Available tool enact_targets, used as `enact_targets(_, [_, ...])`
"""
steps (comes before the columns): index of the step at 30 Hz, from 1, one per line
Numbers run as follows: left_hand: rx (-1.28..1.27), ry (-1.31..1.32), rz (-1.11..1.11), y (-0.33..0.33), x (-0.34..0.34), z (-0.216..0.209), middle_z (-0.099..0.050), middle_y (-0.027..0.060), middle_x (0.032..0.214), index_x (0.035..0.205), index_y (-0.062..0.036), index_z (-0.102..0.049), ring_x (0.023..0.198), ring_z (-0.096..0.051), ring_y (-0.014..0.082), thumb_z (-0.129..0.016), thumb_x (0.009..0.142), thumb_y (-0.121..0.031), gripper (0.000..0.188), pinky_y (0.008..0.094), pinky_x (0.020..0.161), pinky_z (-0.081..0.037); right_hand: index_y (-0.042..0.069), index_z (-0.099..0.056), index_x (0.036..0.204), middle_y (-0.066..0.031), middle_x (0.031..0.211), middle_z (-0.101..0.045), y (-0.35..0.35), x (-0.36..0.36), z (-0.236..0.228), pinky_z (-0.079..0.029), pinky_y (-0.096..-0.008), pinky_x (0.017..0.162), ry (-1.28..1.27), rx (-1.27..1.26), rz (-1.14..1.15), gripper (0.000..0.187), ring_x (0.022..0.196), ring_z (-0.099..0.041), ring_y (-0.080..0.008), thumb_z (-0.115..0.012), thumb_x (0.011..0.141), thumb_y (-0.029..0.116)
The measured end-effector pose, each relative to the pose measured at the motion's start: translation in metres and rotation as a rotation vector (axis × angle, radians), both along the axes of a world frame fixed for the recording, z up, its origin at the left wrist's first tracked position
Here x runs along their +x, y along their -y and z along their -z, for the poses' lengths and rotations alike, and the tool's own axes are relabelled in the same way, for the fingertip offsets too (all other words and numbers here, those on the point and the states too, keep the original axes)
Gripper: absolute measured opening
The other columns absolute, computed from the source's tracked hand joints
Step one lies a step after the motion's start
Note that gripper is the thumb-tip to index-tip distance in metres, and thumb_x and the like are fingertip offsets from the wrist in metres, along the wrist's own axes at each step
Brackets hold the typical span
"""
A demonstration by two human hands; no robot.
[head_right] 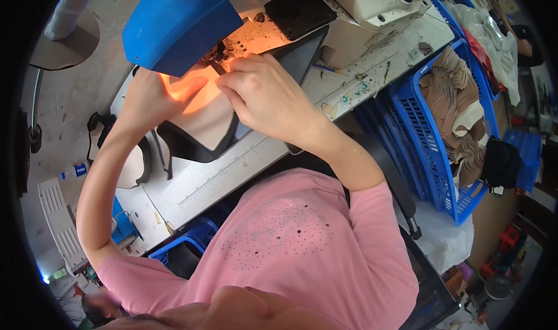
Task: The person uses a sewing machine to stitch black elastic bands onto the edges of beige fabric mask pieces. They handle the items one at a time, guiding them through the machine and stacking the finished masks on the table. Towards the end, they gather the stack of completed masks and secure them with a rubber band.
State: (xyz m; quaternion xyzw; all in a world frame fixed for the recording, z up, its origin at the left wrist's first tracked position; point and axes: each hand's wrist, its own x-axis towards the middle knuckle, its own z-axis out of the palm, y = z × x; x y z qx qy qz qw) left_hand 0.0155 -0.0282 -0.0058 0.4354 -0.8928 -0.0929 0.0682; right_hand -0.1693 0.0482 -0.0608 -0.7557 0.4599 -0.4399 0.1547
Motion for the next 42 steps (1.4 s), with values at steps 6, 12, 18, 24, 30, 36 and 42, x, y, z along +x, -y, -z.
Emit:
enact_targets(6, [-0.012,-0.116,0.049,0.044,0.02,0.013,-0.065,0.0112,0.085,0.086,-0.0072,-0.064,0.078,-0.06,0.0304,-0.064,0.07,-0.02,0.02,0.0392,0.063,-0.048,0.004,-0.066,0.091,-0.0064,0.075,-0.054,0.002,0.007,0.003,-0.042,-0.0344,0.072,-0.12,-0.06,0.062,0.016,0.077,-0.054,-0.0228,-0.06,0.076,0.004])
enact_targets(12, [-0.176,0.104,-0.053,0.074,0.058,0.021,-0.058,0.0155,0.106,0.094,-0.0042,-0.062,0.1,-0.054,0.0333,-0.055,0.079,-0.031,0.031,0.0388,0.084,-0.042,0.004,-0.065,0.086,-0.006,0.075,-0.054,0.0,0.008,0.002,-0.041,-0.0358,0.073,-0.15,-0.052,0.061,0.013,0.079,-0.053,-0.0229,-0.057,0.076,0.007])
enact_targets(18, [0.19,0.248,-0.127,-0.013,0.032,-0.03,-0.047,0.0224,0.124,0.116,0.0025,-0.052,0.109,-0.05,0.0367,-0.06,0.081,-0.031,0.049,0.0393,0.092,-0.04,0.006,-0.068,0.089,-0.0059,0.07,-0.052,-0.001,-0.001,0.006,-0.042,-0.0336,0.068,-0.109,-0.072,0.139,0.016,0.071,-0.052,-0.0237,-0.061,0.074,0.005])
enact_targets(24, [0.02,-0.071,0.066,-0.086,0.047,0.002,-0.047,0.0168,0.115,0.093,-0.0005,-0.054,0.101,-0.051,0.0336,-0.074,0.066,-0.031,0.046,0.0393,0.08,-0.045,0.005,-0.067,0.083,-0.0067,0.07,-0.053,-0.002,0.003,0.004,-0.041,-0.0345,0.066,-0.1,-0.074,0.154,0.011,0.071,-0.053,-0.0245,-0.061,0.074,0.006])
enact_targets(30, [-0.128,-0.238,0.08,-0.111,0.069,0.029,-0.052,0.0115,0.115,0.087,-0.0043,-0.058,0.1,-0.053,0.0312,-0.066,0.057,0.002,0.032,0.0394,0.08,-0.045,0.004,-0.065,0.079,-0.0073,0.07,-0.053,0.001,0.002,0.008,-0.041,-0.0364,0.066,-0.124,-0.081,0.16,0.008,0.071,-0.053,-0.0258,-0.06,0.073,0.007])
enact_targets(36, [-0.159,-0.836,-0.431,-0.099,0.129,0.039,-0.062,0.0096,0.103,0.113,0.0009,-0.057,0.096,-0.057,0.0208,-0.052,0.087,0.001,0.026,0.0309,0.085,-0.043,0.006,-0.067,0.086,-0.0066,0.073,-0.055,-0.002,0.002,0.004,-0.041,-0.0345,0.067,-0.104,-0.022,0.195,0.013,0.072,-0.053,-0.0252,-0.061,0.076,0.007])
enact_targets(42, [-1.091,-0.141,-0.332,-0.107,0.191,0.004,-0.059,0.0151,0.114,0.109,0.0008,-0.061,0.11,-0.052,0.0322,-0.057,0.082,-0.005,0.029,0.0399,0.094,-0.041,0.007,-0.068,0.088,-0.0067,0.076,-0.055,-0.004,0.001,0.002,-0.041,-0.0339,0.07,-0.118,0.038,0.214,0.013,0.075,-0.053,-0.0245,-0.06,0.076,0.007])
